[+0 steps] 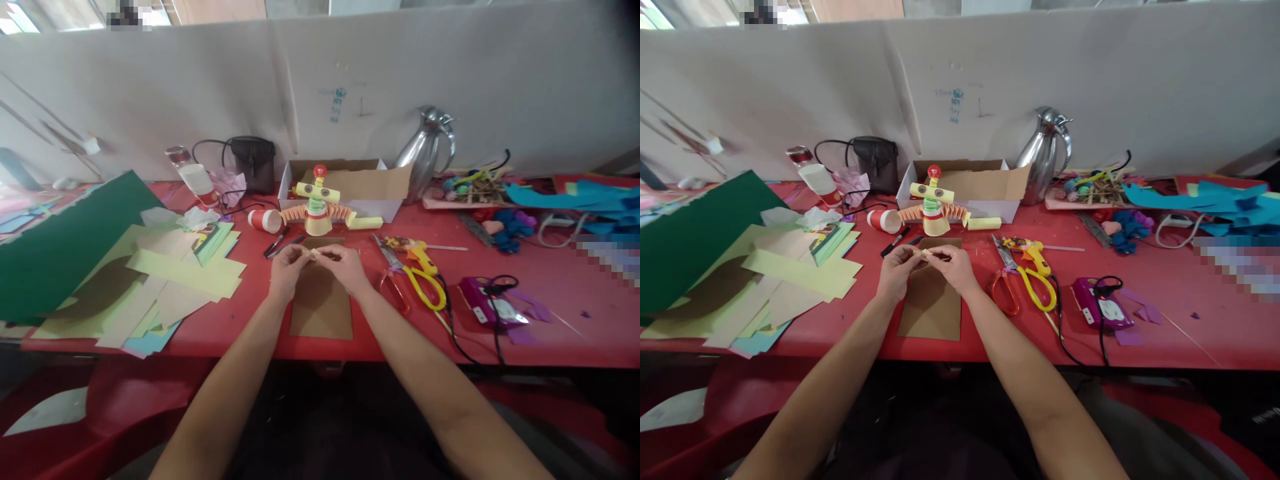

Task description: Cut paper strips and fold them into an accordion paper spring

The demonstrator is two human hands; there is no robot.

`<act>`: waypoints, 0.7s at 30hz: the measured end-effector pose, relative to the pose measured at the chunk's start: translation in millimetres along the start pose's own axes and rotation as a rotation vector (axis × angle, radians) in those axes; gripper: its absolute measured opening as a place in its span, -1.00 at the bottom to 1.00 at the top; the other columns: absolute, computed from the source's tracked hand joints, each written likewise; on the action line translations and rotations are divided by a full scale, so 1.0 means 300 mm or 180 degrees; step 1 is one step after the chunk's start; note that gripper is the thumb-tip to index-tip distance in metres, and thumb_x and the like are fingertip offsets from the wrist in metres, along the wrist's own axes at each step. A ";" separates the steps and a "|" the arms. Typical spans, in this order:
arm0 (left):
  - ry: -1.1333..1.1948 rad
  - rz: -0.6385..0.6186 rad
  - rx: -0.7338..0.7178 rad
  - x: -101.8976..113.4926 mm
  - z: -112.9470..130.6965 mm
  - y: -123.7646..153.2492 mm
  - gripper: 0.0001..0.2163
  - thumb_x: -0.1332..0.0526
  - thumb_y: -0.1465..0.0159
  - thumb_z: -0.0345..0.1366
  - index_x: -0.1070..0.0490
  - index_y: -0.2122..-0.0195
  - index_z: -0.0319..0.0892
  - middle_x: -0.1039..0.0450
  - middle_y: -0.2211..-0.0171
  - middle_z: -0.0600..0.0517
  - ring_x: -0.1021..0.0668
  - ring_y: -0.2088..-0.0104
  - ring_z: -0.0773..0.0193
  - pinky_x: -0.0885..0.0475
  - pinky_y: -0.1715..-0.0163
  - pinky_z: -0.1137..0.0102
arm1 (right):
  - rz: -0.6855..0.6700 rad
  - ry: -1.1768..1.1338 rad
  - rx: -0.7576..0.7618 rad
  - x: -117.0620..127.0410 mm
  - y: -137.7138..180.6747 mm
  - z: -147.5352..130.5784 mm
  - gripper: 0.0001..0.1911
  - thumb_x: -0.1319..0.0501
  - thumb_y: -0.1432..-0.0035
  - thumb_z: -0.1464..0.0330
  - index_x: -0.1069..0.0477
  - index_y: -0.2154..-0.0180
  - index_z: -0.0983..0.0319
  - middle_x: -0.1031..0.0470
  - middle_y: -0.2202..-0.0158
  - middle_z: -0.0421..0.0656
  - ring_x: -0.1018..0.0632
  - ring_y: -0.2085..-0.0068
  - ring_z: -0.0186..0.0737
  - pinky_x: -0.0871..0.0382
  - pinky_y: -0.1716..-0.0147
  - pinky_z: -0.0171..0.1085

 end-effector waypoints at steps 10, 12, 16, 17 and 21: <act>0.0311 -0.0019 0.0255 -0.011 -0.011 -0.007 -0.76 -0.46 0.04 -0.32 -0.61 0.32 -0.23 -0.60 0.32 -0.03 -0.56 0.37 0.33 -0.41 0.26 0.42 | 0.0175 -0.0449 -0.0191 -0.019 0.005 -0.002 -0.74 -0.36 0.02 0.21 -0.59 0.27 0.19 -0.62 0.24 -0.13 -0.57 0.21 -0.15 -0.41 0.13 -0.17; 0.0235 -0.0029 0.0275 -0.008 -0.014 -0.009 -0.75 -0.46 0.04 -0.29 -0.61 0.30 -0.23 -0.61 0.35 -0.03 -0.56 0.40 0.31 -0.41 0.29 0.41 | 0.0199 -0.0635 -0.0354 -0.022 0.007 -0.001 -0.75 -0.38 0.05 0.22 -0.59 0.30 0.20 -0.61 0.30 -0.15 -0.56 0.27 -0.21 -0.40 0.17 -0.20; -0.0181 0.0042 0.0126 0.005 -0.009 -0.015 -0.78 -0.45 0.04 -0.25 -0.62 0.37 -0.21 -0.60 0.43 -0.01 -0.55 0.44 0.29 -0.42 0.31 0.38 | 0.0006 -0.0954 -0.0667 -0.018 0.006 0.005 -0.78 -0.42 0.11 0.27 -0.57 0.36 0.21 -0.55 0.45 -0.24 -0.49 0.43 -0.35 -0.36 0.30 -0.28; -0.0364 0.0048 0.0031 0.009 -0.005 -0.016 -0.79 -0.45 0.05 -0.26 -0.62 0.38 -0.21 -0.60 0.43 0.00 -0.56 0.42 0.27 -0.43 0.29 0.37 | -0.0089 -0.0979 -0.0719 -0.014 0.004 0.005 -0.78 -0.43 0.14 0.29 -0.56 0.37 0.21 -0.54 0.46 -0.25 -0.47 0.44 -0.37 -0.35 0.32 -0.29; -0.1166 -0.0069 -0.0585 0.021 0.026 -0.020 -0.86 -0.44 0.03 -0.27 -0.62 0.42 -0.15 -0.61 0.39 -0.01 -0.59 0.31 0.18 -0.45 0.20 0.32 | -0.0417 -0.0972 -0.0808 0.010 -0.003 -0.006 -0.75 -0.46 0.20 0.35 -0.56 0.38 0.22 -0.56 0.44 -0.23 -0.49 0.42 -0.36 -0.37 0.29 -0.28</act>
Point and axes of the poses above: each hand's wrist, its own y-axis away from the middle knuckle, its own x-axis out of the back of the hand, z = x × y, the point moved 2 cm from there along -y, towards the middle knuckle
